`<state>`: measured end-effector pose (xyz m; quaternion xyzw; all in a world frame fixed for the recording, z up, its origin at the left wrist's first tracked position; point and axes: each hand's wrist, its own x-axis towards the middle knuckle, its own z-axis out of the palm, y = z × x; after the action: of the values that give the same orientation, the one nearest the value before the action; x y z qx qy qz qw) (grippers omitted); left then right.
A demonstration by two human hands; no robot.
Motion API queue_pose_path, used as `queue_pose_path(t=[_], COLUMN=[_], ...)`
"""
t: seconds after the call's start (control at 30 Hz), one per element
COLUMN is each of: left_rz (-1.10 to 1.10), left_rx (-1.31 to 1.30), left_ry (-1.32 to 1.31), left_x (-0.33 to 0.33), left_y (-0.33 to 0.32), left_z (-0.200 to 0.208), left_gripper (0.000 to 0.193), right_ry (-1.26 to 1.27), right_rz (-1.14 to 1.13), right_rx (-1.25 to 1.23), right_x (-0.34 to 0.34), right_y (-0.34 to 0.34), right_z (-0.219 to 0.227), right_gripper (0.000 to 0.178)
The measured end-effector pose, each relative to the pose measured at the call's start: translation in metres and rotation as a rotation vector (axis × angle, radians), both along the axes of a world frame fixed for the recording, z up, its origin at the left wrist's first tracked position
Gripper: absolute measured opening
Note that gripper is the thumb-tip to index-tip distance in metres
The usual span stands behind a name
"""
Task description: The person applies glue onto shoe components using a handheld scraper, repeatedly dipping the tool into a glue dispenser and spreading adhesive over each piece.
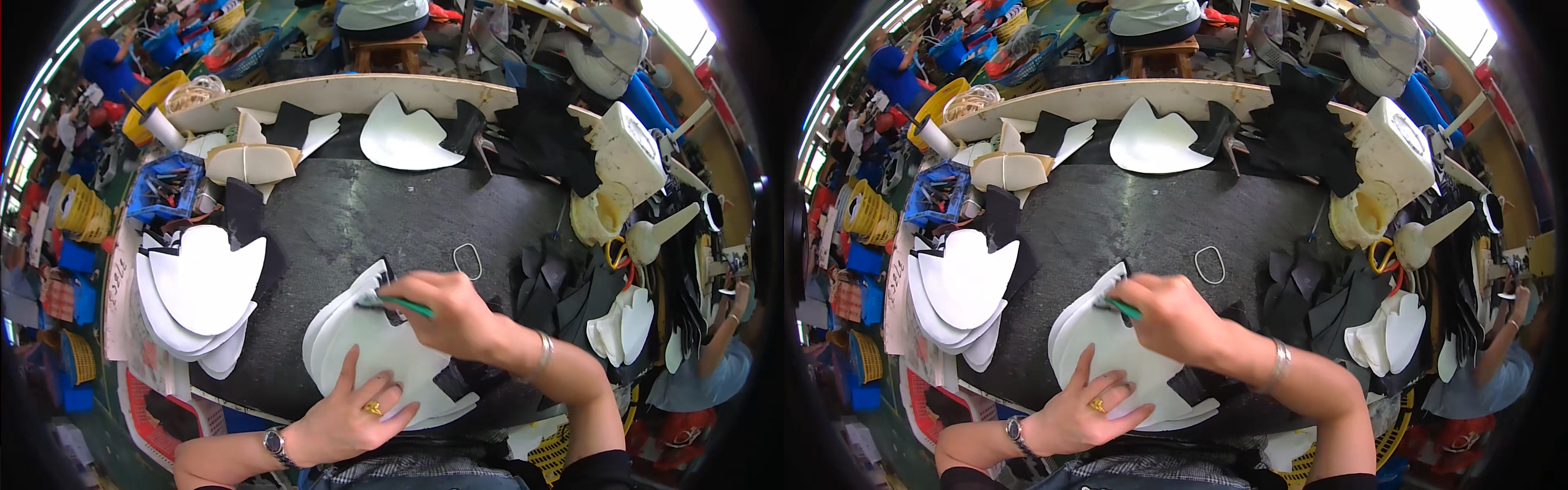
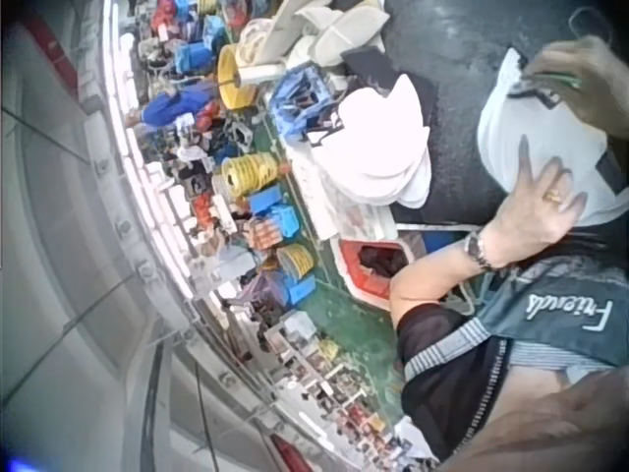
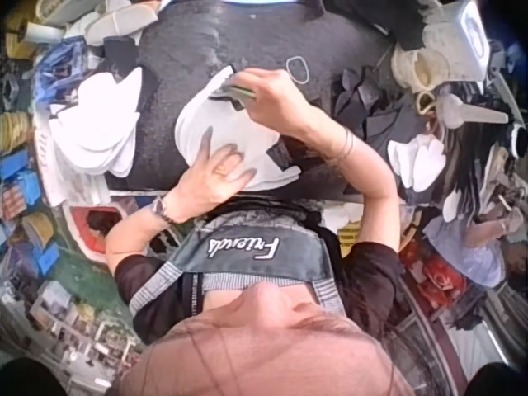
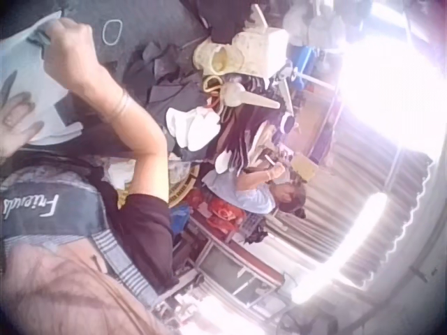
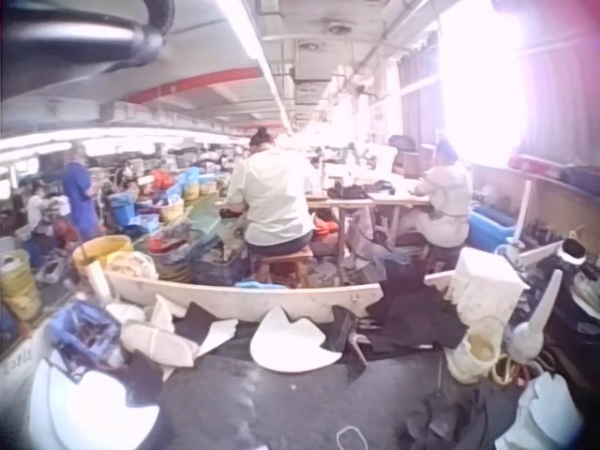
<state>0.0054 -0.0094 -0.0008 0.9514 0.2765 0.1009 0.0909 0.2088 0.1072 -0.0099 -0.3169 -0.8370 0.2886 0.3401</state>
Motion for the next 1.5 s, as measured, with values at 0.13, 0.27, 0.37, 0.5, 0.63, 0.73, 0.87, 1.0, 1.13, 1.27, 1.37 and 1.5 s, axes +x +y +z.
queue_pose_path(t=[0.13,0.27,0.37,0.5,0.63,0.73,0.87,1.0,1.13,1.27,1.37,1.5], left_rz=[0.016,0.033,0.012,0.013,0.051,0.029,0.033,0.068,0.308,0.706,0.645,0.608], left_rx=[-0.016,-0.056,-0.081,-0.067,-0.136,-0.125,-0.135,-0.172,-0.45,-0.149,0.333,0.698], left_ry=[-0.038,-0.051,-0.07,-0.032,-0.015,0.016,0.024,0.027,-0.33,-0.794,-0.726,-0.309], left_x=[-0.003,-0.009,-0.004,-0.006,-0.006,-0.002,0.0,0.003,-0.017,-0.023,-0.054,-0.086], left_y=[0.001,-0.003,0.001,-0.001,-0.002,-0.001,-0.001,0.002,0.018,0.07,0.141,0.222], left_z=[-0.004,-0.005,-0.003,-0.004,-0.003,0.001,0.001,0.012,0.032,0.057,0.041,0.031], left_gripper=[0.03,0.032,0.034,0.034,0.037,0.037,0.038,0.038,0.037,0.031,0.033,0.037], right_ry=[-0.004,0.032,-0.203,-0.382,-0.266,-0.084,-0.186,-0.118,-0.05,-0.325,-0.363,0.233], right_rz=[-0.12,-0.191,-0.186,-0.525,-0.578,-0.199,-0.459,-0.564,-1.006,-1.223,-1.239,-1.281], right_rx=[0.182,0.103,0.067,0.18,0.213,0.218,0.14,0.125,0.377,0.271,0.187,-0.119], right_x=[0.007,0.049,0.064,0.106,0.107,0.076,0.094,0.116,0.179,0.245,0.259,0.274], right_y=[0.006,-0.084,-0.15,-0.137,-0.13,-0.141,-0.11,-0.089,-0.022,0.037,0.044,0.019], right_z=[0.028,0.043,0.011,0.0,0.036,0.032,-0.003,0.032,0.047,0.017,0.005,0.021], right_gripper=[0.035,0.035,0.043,0.044,0.041,0.042,0.039,0.028,0.013,0.018,0.017,0.014])
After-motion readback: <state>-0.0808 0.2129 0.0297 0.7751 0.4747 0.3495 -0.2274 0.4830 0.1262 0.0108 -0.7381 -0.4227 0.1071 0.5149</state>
